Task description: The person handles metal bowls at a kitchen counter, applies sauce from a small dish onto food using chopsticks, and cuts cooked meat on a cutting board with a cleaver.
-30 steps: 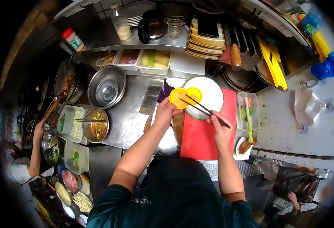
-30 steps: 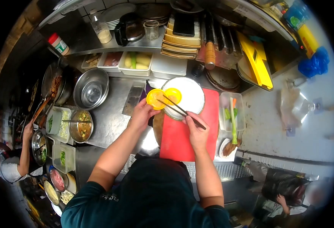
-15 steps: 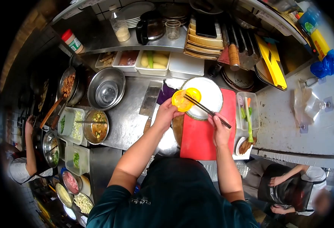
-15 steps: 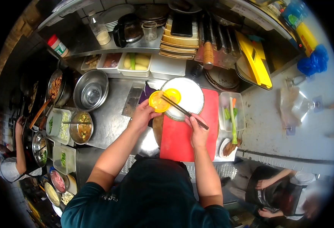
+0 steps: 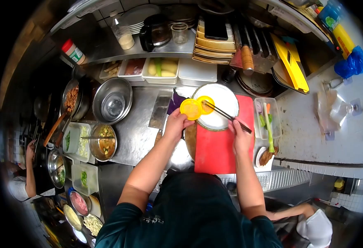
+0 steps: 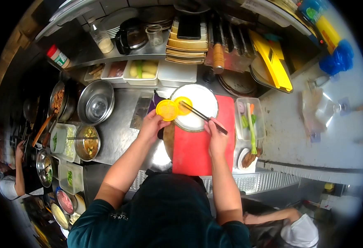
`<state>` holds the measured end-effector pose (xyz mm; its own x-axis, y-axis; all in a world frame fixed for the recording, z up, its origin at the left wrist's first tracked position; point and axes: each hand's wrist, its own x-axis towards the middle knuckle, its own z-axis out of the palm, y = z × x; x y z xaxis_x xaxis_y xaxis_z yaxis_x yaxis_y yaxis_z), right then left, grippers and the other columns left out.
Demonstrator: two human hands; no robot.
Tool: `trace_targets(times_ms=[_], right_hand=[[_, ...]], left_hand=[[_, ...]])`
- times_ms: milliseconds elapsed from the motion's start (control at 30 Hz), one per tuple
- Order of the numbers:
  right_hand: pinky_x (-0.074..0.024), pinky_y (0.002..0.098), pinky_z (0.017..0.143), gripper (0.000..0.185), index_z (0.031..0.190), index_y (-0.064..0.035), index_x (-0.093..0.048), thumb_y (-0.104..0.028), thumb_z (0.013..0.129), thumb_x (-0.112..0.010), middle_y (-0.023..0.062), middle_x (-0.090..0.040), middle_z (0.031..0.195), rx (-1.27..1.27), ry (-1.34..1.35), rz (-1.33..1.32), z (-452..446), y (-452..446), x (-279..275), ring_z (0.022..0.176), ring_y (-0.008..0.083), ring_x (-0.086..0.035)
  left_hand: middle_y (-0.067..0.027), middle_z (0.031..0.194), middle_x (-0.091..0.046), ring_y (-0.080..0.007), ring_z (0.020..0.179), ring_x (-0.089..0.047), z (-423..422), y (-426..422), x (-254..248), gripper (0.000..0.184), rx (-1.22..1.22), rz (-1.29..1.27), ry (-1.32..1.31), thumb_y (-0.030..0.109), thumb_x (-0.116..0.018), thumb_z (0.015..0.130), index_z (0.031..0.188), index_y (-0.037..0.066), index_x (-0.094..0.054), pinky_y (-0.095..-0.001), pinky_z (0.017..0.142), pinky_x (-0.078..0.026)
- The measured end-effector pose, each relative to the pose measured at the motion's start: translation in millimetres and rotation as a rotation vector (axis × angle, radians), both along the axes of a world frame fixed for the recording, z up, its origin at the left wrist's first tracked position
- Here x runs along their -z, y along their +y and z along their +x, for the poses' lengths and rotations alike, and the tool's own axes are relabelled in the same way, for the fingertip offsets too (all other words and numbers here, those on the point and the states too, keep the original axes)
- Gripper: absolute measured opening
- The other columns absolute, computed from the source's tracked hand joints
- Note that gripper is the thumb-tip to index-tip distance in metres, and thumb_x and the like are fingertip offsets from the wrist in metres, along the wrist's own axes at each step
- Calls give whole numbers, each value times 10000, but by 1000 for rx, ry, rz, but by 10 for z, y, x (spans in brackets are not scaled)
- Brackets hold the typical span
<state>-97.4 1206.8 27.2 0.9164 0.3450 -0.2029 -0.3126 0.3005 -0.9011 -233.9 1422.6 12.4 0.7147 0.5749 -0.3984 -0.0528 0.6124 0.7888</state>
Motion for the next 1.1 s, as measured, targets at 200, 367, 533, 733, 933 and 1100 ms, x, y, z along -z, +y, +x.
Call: trace_targets(times_ms=[200,367,533,733,933,1100], right_hand=[[-612,314,850,246,1169,105,-658,-28,962,-672,165,-698,1071,-50,-160,-150,30,19,-135,944,211,-707],[-573,280,826,236,1167,84,-678,-37,964,-682,123,-711,1033,-135,-371,-244,13,18,-314,898,162,-694],[-549,259,813,223,1154,63,-698,-26,950,-697,101,-714,1016,-156,-401,-244,55,37,-285,891,136,-683],[-544,269,846,217,1158,58,-701,-21,958,-679,100,-729,995,-186,-494,-344,-11,-26,-297,921,150,-686],[-552,289,864,189,1112,43,-726,9,928,-699,134,-733,1049,-138,-775,-376,-124,-66,-467,967,178,-695],[-580,345,868,189,1058,22,-743,43,870,-731,181,-733,1077,-206,-1046,-458,-126,-41,-447,994,289,-721]], left_hand=[[-143,1219,-670,-217,1011,-708,-46,37,-10,429,-20,21,22,-50,-462,933,1356,-42,-535,-320,834,-623],[-151,1222,-667,-223,1004,-710,-75,45,-90,439,-40,25,15,-56,-459,929,1362,-47,-529,-319,824,-626],[-151,1223,-667,-231,1016,-706,-74,38,-136,415,-44,21,14,-50,-456,933,1340,-47,-539,-335,849,-622],[-157,1229,-662,-238,1032,-701,-119,20,-135,425,-53,9,-20,-53,-453,929,1346,-51,-532,-340,845,-619],[-167,1240,-657,-256,1055,-696,-187,13,-101,413,-67,-20,-17,-56,-443,931,1334,-51,-534,-365,874,-610],[-170,1247,-655,-261,1069,-694,-325,-18,-95,407,-84,-50,-29,-50,-444,938,1335,-44,-530,-385,899,-603]])
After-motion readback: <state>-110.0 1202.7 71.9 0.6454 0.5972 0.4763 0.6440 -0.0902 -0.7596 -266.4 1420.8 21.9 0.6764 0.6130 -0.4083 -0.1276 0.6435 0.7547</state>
